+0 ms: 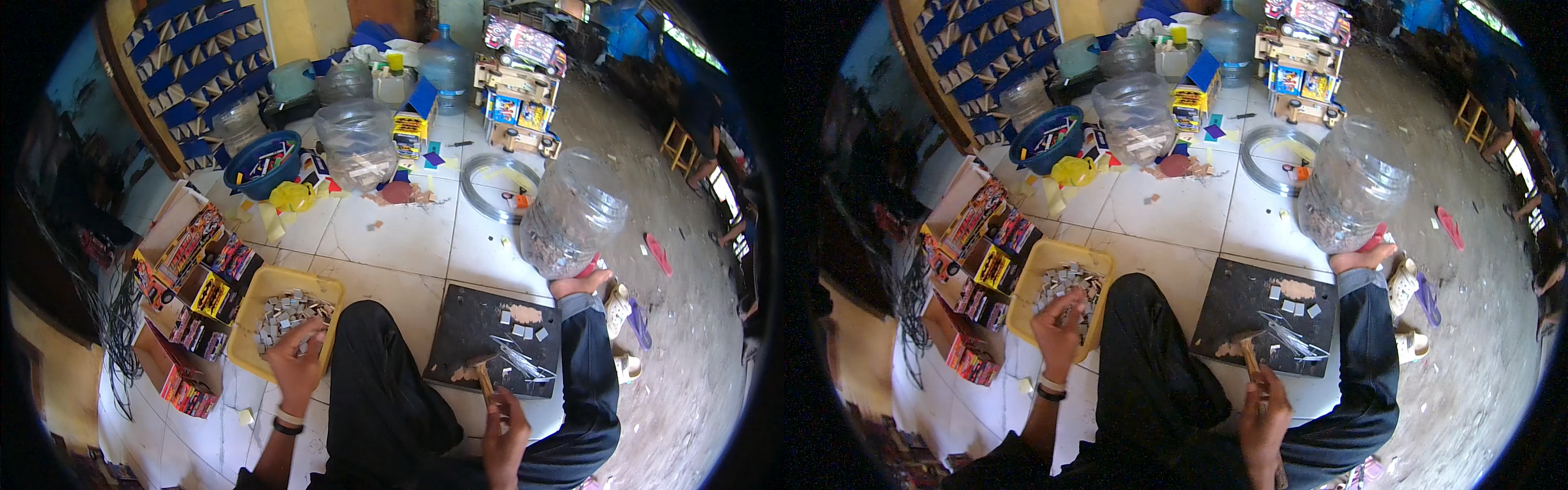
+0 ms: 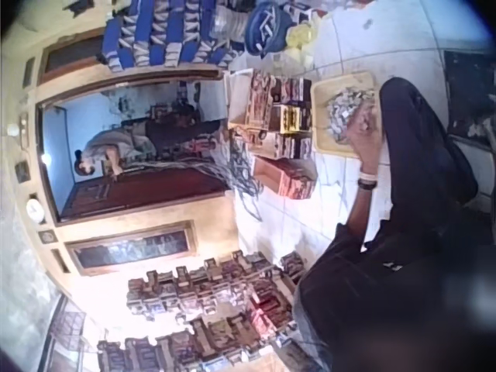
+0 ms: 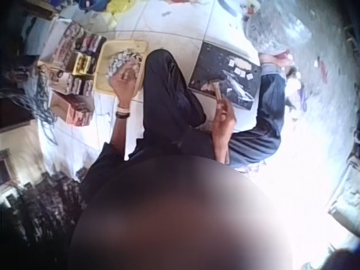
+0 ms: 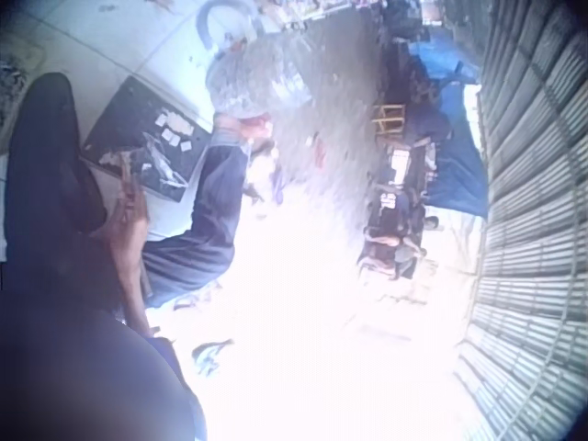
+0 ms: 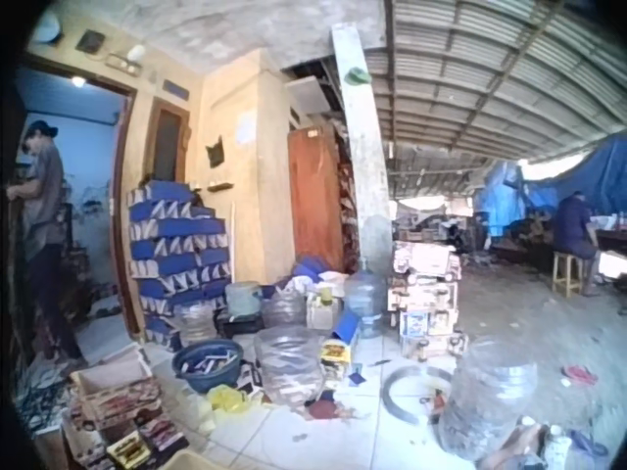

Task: The person sits on the floor and repeatedly inserts a thin metal wire into small rectangular blocks, then taps the wire with a wooden stick to secure it. The person places the finished items into a large plastic container.

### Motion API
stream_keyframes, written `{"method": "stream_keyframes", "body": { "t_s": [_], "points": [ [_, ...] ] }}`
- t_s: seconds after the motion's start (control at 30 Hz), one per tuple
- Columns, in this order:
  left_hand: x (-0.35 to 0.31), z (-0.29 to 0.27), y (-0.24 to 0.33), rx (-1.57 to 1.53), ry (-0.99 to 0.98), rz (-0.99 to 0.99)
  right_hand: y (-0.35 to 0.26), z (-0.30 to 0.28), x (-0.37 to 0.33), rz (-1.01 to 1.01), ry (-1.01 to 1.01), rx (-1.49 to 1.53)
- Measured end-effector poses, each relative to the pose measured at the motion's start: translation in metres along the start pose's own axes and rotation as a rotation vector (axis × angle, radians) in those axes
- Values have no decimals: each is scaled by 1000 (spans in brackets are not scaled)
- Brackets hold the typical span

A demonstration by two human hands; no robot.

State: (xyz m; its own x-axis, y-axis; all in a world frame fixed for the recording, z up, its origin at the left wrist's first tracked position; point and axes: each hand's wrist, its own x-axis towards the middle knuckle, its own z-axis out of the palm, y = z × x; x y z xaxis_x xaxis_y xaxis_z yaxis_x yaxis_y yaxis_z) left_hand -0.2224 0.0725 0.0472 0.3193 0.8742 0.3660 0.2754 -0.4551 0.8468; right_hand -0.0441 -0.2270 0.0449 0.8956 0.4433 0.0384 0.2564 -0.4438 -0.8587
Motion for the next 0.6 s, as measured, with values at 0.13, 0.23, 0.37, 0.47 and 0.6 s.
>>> {"method": "stream_keyframes", "body": {
  "t_s": [0.13,0.23,0.37,0.47,0.6],
  "points": [
    [9,-46,-31,307,-6,145,25,-29,-2,-33,122,-60],
    [-14,-33,-34,260,-116,113,43,-51,15,-132,138,-285],
    [-52,22,-22,162,-336,88,68,-62,60,-300,127,-437],
    [-77,56,-1,131,-403,189,88,-56,95,-357,55,-350],
    [-83,74,17,122,-486,226,104,-33,127,-397,-10,-203]
  ]
}}
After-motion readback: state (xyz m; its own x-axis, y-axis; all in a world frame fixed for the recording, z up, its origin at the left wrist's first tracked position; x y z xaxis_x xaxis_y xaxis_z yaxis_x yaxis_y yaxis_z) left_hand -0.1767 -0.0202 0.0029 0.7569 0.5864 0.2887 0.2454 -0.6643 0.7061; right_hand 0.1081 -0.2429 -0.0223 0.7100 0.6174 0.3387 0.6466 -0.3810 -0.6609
